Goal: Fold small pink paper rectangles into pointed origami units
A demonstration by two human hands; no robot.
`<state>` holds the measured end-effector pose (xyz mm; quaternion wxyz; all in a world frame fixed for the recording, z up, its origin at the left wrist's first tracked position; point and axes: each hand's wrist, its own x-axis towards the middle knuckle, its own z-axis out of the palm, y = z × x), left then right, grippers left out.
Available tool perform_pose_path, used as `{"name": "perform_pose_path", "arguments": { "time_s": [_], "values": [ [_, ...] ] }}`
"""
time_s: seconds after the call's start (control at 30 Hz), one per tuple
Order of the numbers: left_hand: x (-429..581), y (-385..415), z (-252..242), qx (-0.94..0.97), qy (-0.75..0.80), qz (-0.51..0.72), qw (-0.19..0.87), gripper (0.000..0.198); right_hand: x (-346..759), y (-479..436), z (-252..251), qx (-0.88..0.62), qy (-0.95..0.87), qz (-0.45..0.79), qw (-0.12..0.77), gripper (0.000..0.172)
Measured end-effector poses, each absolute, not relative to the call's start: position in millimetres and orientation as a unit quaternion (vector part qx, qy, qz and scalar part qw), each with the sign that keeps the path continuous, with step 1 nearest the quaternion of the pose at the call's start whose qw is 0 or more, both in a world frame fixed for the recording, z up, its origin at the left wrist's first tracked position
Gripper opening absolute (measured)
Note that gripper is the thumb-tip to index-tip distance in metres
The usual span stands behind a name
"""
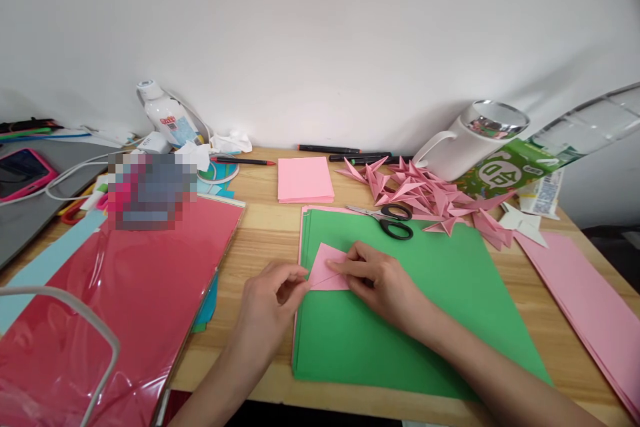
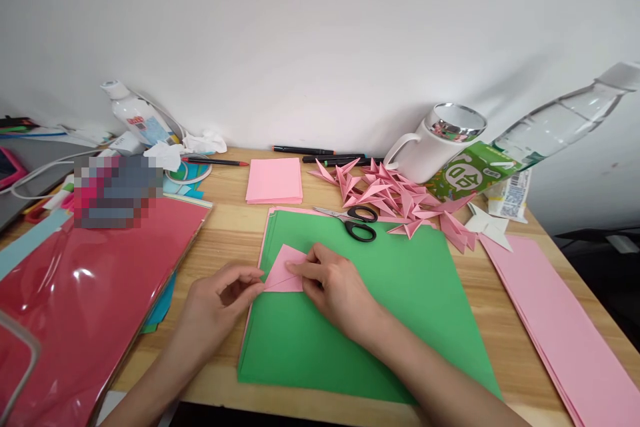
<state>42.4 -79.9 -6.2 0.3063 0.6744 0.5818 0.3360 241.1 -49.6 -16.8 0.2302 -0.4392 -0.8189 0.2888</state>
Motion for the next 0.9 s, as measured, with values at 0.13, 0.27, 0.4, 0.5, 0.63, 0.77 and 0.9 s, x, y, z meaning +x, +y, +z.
{"name": "perform_pose_path", "arguments": {
  "time_s": [0.13, 0.27, 0.4, 0.5, 0.63, 0.77, 0.9],
  "values": [
    [49.0, -79.8, -7.4, 0.684, 0.591, 0.331, 0.271, 0.006, 241.5, -49.5, -17.6, -0.438, -0.816, 0.293, 0.237, 0.03],
    [53.6, -83.0, -9.1, 0.722, 0.571, 0.317, 0.228, 0.012, 242.5, -48.9, -19.7, -0.43, -0.819, 0.293, 0.243, 0.03],
    [53.8, -86.6, -9.6, 0.738, 0.558, 0.317, 0.21, 0.019, 243.1, -48.3, -21.6, -0.427, -0.822, 0.285, 0.246, 0.031],
    [51.8, -88.2, -9.3, 0.756, 0.543, 0.31, 0.194, 0.021, 242.7, -48.5, -21.9, -0.427, -0.823, 0.282, 0.247, 0.03],
    [51.4, -87.5, -7.7, 0.822, 0.447, 0.28, 0.213, 0.021, 242.0, -49.2, -21.0, -0.432, -0.82, 0.285, 0.245, 0.03],
    [54.2, -82.4, -6.4, 0.847, 0.411, 0.245, 0.234, 0.021, 241.8, -49.6, -19.9, -0.435, -0.818, 0.288, 0.244, 0.029],
    [51.5, -77.6, -2.0, 0.875, 0.375, 0.206, 0.225, 0.023, 241.4, -49.2, -19.7, -0.43, -0.816, 0.295, 0.249, 0.029]
  ]
}}
